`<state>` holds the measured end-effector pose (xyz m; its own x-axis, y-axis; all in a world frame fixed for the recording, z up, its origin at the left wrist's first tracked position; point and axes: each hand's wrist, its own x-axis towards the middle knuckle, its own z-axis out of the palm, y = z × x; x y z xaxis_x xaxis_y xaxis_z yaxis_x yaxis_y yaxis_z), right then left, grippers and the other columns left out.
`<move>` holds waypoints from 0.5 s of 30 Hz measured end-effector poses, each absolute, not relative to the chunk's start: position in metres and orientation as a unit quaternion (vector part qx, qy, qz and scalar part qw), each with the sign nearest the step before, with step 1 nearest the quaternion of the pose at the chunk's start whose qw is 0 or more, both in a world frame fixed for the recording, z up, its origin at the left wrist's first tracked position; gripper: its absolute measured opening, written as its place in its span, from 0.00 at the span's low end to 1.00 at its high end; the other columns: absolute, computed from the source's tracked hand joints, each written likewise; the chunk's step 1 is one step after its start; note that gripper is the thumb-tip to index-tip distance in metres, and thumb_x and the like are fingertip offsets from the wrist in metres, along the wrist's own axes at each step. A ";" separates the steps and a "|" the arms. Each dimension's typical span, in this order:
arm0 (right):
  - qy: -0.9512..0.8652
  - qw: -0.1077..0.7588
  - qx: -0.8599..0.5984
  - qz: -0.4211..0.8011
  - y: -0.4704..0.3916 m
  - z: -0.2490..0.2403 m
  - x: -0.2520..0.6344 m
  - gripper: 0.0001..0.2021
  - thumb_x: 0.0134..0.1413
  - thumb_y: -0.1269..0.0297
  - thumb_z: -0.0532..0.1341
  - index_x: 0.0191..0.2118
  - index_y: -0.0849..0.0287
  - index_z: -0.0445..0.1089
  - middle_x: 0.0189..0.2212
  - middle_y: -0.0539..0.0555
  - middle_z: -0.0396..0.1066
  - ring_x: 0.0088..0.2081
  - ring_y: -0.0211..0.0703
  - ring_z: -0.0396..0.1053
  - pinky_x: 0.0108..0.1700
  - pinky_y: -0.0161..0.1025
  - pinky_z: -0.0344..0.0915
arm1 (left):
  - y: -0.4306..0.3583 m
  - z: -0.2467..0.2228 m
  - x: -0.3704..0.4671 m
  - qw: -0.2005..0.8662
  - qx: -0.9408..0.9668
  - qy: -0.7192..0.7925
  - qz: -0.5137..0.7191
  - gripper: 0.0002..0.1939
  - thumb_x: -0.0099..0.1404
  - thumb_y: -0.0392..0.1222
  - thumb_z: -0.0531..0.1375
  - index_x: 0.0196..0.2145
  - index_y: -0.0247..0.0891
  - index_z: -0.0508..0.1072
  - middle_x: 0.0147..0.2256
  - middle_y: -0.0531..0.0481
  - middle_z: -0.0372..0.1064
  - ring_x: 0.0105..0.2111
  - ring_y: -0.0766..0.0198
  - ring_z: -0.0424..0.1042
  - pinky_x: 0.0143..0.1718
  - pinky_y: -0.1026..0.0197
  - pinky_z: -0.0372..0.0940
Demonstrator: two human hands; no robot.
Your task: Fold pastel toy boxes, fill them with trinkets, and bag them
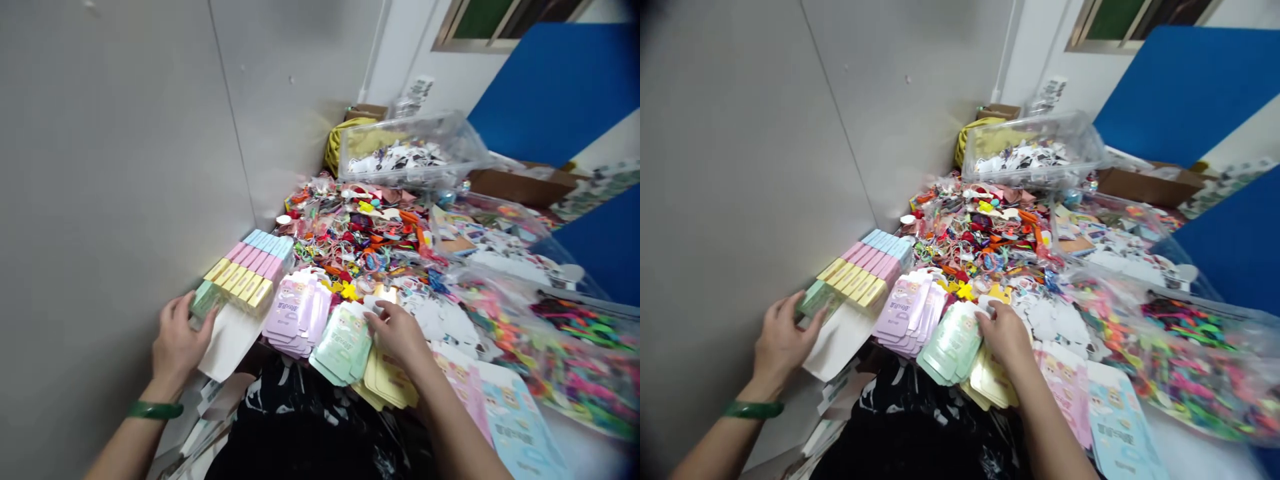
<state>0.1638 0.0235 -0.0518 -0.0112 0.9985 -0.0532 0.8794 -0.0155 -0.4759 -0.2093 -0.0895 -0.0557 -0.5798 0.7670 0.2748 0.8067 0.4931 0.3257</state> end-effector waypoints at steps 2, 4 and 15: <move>-0.655 0.171 -0.701 0.225 0.024 -0.051 0.163 0.22 0.49 0.56 0.60 0.47 0.64 0.72 0.30 0.57 0.72 0.31 0.47 0.68 0.33 0.40 0.58 | -0.092 -0.048 -0.207 0.055 -0.448 -0.868 -0.209 0.28 0.62 0.58 0.56 0.55 0.40 0.64 0.51 0.37 0.64 0.44 0.44 0.71 0.33 0.50 0.69; -0.626 0.202 -0.705 0.265 0.025 -0.052 0.164 0.22 0.45 0.57 0.63 0.47 0.63 0.72 0.26 0.54 0.70 0.29 0.46 0.65 0.32 0.39 0.56 | -0.094 -0.039 -0.203 0.077 -0.443 -0.864 -0.227 0.27 0.61 0.57 0.57 0.54 0.41 0.66 0.49 0.38 0.65 0.42 0.45 0.71 0.34 0.48 0.69; -0.548 0.318 -0.621 0.462 0.033 -0.024 0.178 0.13 0.41 0.55 0.63 0.26 0.62 0.70 0.18 0.48 0.62 0.20 0.34 0.56 0.24 0.35 0.54 | -0.060 -0.008 -0.105 -0.133 -0.663 -0.572 -0.465 0.10 0.63 0.40 0.60 0.43 0.41 0.72 0.39 0.47 0.71 0.35 0.61 0.70 0.38 0.59 0.67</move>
